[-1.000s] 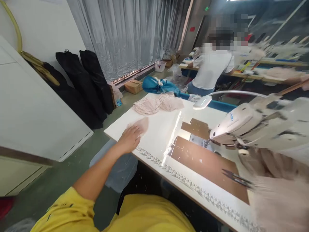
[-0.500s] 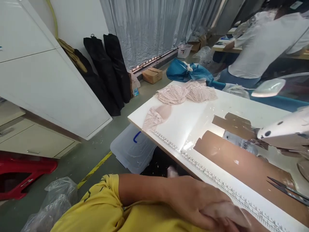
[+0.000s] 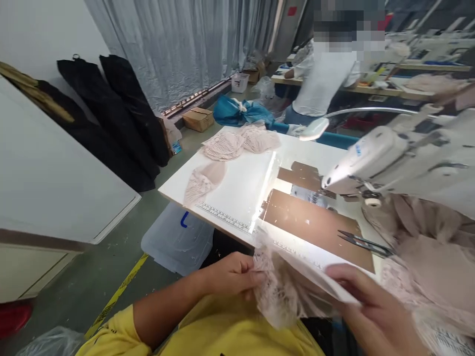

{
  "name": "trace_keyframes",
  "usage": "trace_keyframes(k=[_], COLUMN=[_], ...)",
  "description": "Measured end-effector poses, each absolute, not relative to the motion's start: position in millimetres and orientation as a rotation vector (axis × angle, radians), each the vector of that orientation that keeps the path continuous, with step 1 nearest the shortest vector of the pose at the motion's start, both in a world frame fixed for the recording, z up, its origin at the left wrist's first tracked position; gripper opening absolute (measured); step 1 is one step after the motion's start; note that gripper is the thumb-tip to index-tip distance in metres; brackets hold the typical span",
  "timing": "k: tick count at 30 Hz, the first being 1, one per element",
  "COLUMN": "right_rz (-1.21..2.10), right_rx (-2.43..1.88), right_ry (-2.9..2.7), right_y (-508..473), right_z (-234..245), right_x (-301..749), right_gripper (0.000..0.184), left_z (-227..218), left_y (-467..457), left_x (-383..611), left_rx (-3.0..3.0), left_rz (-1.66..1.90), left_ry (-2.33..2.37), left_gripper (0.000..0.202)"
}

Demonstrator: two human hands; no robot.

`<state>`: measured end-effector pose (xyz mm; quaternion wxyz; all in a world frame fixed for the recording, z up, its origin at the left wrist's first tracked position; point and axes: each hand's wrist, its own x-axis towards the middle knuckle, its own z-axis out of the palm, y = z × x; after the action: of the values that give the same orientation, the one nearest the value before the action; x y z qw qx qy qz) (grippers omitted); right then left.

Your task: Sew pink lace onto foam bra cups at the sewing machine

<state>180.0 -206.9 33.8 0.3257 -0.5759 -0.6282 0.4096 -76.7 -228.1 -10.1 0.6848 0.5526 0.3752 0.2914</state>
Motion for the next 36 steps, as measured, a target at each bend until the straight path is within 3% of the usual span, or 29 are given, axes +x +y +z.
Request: trace_keyframes(k=[5, 8, 13, 20, 23, 27, 33, 36], right_rz=[1.867, 2.051, 1.913, 1.604, 1.541, 1.584, 1.59, 1.495], right_rx=[-1.122, -1.055, -1.114, -1.275, -1.265, -1.236, -1.259, -1.33], right_ry=[-1.565, -1.457, -1.427, -0.998, -0.966, -0.978, -1.091, -1.217], right_y=[-201.7, -202.2, -200.4, -202.6, -200.0, -192.3, -184.4, -184.3], right_z=[23.6, 21.4, 25.6, 17.4, 14.1, 13.3, 14.0, 17.6], right_x=[143.3, 141.3, 147.4, 159.9, 166.8, 176.2, 187.4, 188.1], right_gripper=[0.029, 0.024, 0.023, 0.075, 0.067, 0.035, 0.049, 0.042], left_z=[13.8, 16.2, 9.5, 8.4, 10.4, 14.1, 21.3, 20.4], left_y=[-221.4, -207.2, -182.5, -179.1, -178.7, -174.4, -169.8, -170.3], left_x=[-65.2, -61.2, -57.0, -51.8, -48.5, -43.5, -34.1, -31.1], left_rx=[1.413, 1.61, 1.338, 1.158, 1.174, 1.176, 1.161, 1.129], left_rz=[0.73, 0.797, 0.552, 0.443, 0.467, 0.5, 0.569, 0.564], left_ry=[0.634, 0.831, 0.689, 0.607, 0.624, 0.615, 0.596, 0.593], left_gripper=[0.061, 0.074, 0.086, 0.039, 0.031, 0.026, 0.027, 0.029])
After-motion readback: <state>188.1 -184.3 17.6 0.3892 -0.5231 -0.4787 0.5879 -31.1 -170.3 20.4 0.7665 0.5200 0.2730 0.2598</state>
